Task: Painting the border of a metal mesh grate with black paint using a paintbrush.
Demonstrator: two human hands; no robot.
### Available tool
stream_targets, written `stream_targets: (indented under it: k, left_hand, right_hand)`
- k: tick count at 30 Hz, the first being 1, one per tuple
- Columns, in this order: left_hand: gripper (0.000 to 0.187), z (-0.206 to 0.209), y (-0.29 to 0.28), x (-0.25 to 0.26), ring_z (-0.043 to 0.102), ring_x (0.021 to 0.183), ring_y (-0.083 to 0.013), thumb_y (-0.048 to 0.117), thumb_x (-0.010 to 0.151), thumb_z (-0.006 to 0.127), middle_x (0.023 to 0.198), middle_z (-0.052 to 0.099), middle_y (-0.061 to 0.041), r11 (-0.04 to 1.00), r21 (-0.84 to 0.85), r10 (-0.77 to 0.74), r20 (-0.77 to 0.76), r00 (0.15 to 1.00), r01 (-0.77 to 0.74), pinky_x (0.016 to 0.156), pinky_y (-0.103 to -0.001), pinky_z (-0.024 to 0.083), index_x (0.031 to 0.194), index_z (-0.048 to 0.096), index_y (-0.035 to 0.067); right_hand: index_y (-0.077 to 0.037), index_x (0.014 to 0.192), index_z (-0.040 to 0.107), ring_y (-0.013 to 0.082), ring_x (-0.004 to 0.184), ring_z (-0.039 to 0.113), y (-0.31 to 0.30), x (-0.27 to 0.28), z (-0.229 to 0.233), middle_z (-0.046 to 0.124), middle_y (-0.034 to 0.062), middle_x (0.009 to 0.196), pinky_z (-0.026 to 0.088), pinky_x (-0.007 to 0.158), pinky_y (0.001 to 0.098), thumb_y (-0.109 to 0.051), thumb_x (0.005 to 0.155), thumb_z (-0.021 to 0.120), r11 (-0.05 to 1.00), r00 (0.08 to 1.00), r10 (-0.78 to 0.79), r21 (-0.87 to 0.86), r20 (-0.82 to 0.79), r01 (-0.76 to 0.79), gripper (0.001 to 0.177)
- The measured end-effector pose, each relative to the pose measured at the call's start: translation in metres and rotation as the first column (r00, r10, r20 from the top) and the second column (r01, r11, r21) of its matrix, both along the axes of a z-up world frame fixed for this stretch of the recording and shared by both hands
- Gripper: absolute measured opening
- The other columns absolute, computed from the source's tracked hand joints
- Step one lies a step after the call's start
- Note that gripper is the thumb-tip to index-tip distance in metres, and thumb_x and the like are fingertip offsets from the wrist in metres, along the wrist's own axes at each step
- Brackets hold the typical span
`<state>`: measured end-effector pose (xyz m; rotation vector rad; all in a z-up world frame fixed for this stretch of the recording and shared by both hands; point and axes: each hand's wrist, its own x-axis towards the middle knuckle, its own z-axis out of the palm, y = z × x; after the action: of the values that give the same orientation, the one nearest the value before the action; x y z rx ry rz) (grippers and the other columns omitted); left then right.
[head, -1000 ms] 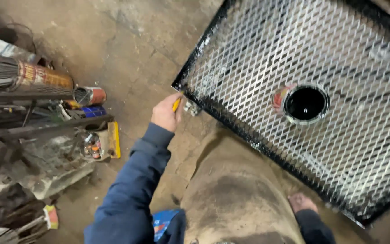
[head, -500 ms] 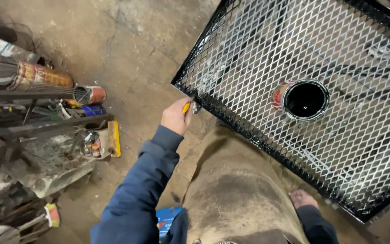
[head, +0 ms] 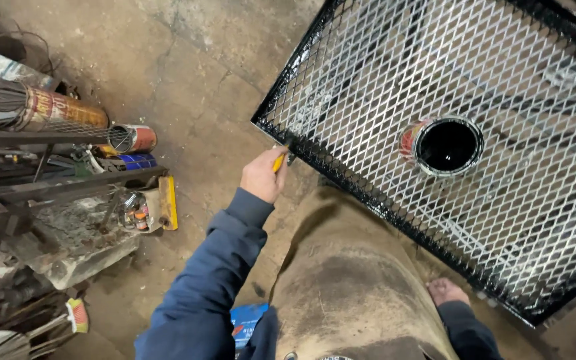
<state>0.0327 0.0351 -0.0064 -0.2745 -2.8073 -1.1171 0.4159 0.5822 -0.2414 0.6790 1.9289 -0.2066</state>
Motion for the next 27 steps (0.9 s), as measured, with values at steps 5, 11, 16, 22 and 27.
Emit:
stream_targets:
  k: [5, 11, 16, 22, 27]
  left_hand:
    - [0.023, -0.023, 0.002, 0.007, 0.070, 0.089, -0.0382, 0.010, 0.095, 0.069, 0.100, 0.072, -0.018, 0.997, -0.079, -0.007, 0.005, 1.000, 0.008, 0.079, -0.043, 0.059, 0.117, 0.067, 0.006]
    - [0.025, -0.025, 0.016, 0.026, 0.072, 0.089, -0.0360, 0.014, 0.094, 0.070, 0.101, 0.074, -0.017, 0.995, 0.012, -0.101, 0.053, 0.993, 0.101, 0.080, -0.043, 0.060, 0.120, 0.069, 0.010]
    - [0.029, -0.004, -0.007, 0.006, 0.072, 0.091, -0.0351, 0.012, 0.093, 0.068, 0.103, 0.073, -0.017, 1.000, 0.012, -0.018, 0.051, 0.999, 0.018, 0.081, -0.041, 0.061, 0.122, 0.070, 0.010]
    - [0.027, -0.020, 0.003, 0.027, 0.070, 0.093, -0.0372, 0.011, 0.095, 0.067, 0.104, 0.071, -0.017, 0.993, -0.093, -0.073, 0.002, 0.997, 0.073, 0.081, -0.043, 0.059, 0.121, 0.067, 0.007]
    - [0.026, -0.018, 0.003, 0.024, 0.070, 0.097, -0.0376, 0.012, 0.096, 0.067, 0.106, 0.071, -0.018, 0.988, -0.082, -0.130, 0.005, 0.991, 0.130, 0.084, -0.043, 0.058, 0.122, 0.064, 0.006]
  right_hand:
    - [-0.020, 0.118, 0.076, 0.0238, 0.103, 0.076, 0.004, -0.010, 0.005, 0.080, 0.0037, 0.115, 0.060, 0.093, 0.0355, -0.057, 0.093, 0.066, 0.999, 0.981, 0.034, -0.027, -0.192, -0.040, 0.046]
    - [-0.022, 0.120, 0.075, 0.0192, 0.099, 0.079, 0.005, -0.013, 0.001, 0.085, 0.0012, 0.112, 0.060, 0.095, 0.0324, -0.053, 0.092, 0.069, 0.995, 0.996, -0.092, -0.046, -0.007, 0.092, 0.042]
    - [-0.022, 0.119, 0.075, 0.0197, 0.100, 0.078, 0.000, -0.014, 0.014, 0.083, 0.0019, 0.112, 0.059, 0.095, 0.0321, -0.054, 0.093, 0.069, 0.999, 0.998, -0.051, -0.020, -0.045, 0.050, 0.042]
    - [-0.020, 0.116, 0.076, 0.0187, 0.095, 0.079, 0.000, -0.016, 0.018, 0.084, 0.0011, 0.107, 0.059, 0.092, 0.0311, -0.052, 0.092, 0.069, 0.994, 0.994, -0.105, -0.039, -0.033, 0.104, 0.041]
    - [-0.018, 0.110, 0.078, 0.0207, 0.089, 0.077, 0.003, -0.019, 0.017, 0.083, 0.0038, 0.101, 0.060, 0.087, 0.0320, -0.052, 0.092, 0.069, 0.995, 0.980, -0.083, -0.072, -0.181, 0.071, 0.040]
